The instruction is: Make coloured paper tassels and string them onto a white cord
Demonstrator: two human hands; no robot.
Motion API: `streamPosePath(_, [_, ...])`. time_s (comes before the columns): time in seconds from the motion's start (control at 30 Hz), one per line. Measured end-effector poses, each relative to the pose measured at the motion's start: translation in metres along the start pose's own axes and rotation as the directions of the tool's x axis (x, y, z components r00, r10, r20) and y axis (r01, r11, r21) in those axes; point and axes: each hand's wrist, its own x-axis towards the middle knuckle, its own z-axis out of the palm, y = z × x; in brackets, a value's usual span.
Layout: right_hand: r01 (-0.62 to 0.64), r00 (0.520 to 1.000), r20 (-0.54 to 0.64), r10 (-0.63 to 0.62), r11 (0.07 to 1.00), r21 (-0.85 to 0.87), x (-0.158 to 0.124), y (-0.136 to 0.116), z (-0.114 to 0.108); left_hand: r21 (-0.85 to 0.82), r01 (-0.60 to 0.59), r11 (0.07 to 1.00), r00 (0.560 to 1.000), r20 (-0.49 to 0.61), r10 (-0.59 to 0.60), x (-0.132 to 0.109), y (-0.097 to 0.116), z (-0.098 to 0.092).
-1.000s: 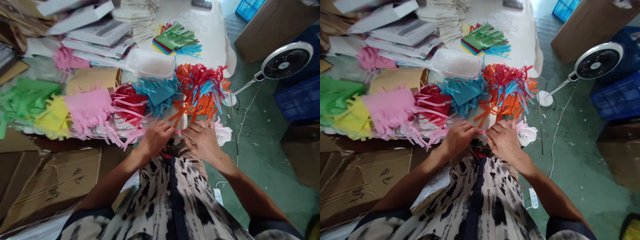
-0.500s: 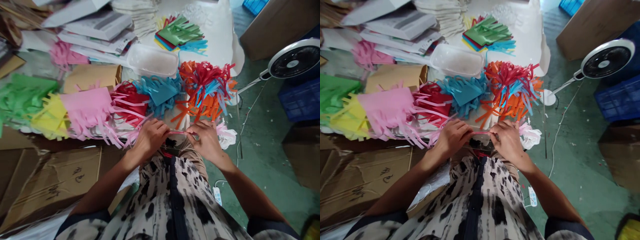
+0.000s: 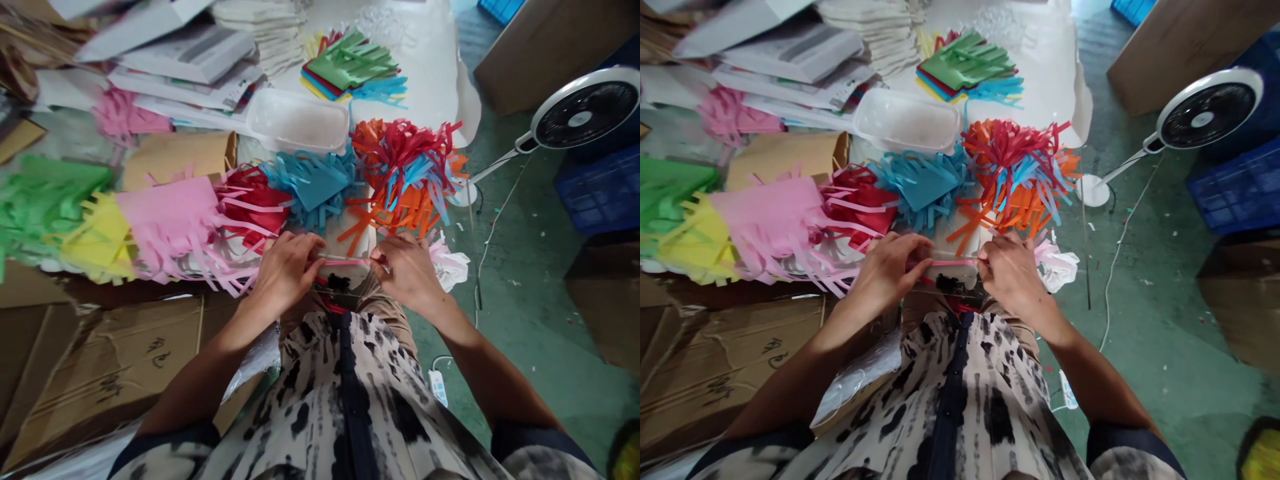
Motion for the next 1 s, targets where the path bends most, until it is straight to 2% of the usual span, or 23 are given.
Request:
streamPosePath(0.1, [0.004,1.000,-0.027,-0.005,0.999,-0.041,-0.003,0.001,0.003,0.018,-0.114,0.993,0.993,-0.033,0.114,-0.005,-0.003,0.004])
streamPosePath(0.2, [-0.007,0.999,-0.039,0.003,0.997,-0.079,-0.004,0.002,0.005,0.116,-0.241,0.964,0.967,-0.058,0.249,-0.009,-0.006,0.011])
streamPosePath(0.4, [0.009,1.000,0.013,-0.007,0.989,-0.147,-0.002,0.003,0.004,0.320,-0.357,0.878,0.923,-0.024,0.384,-0.009,-0.009,0.021])
streamPosePath(0.53, [0.011,0.999,0.041,-0.004,0.986,-0.168,0.000,0.003,0.002,0.362,-0.387,0.848,0.911,0.008,0.412,-0.008,-0.007,0.019])
streamPosePath(0.7, [0.027,0.998,0.057,-0.018,0.987,-0.158,0.004,0.005,0.002,0.313,-0.401,0.861,0.914,0.071,0.400,-0.010,-0.009,0.018])
streamPosePath(0.9, [0.035,0.998,0.049,-0.026,0.983,-0.178,0.007,0.005,0.002,0.327,-0.427,0.843,0.896,0.027,0.444,-0.006,-0.020,0.031])
streamPosePath(1.0, [0.036,0.999,-0.026,-0.041,0.979,-0.199,0.003,0.001,0.001,0.299,-0.428,0.853,0.896,0.018,0.443,-0.004,-0.020,0.032])
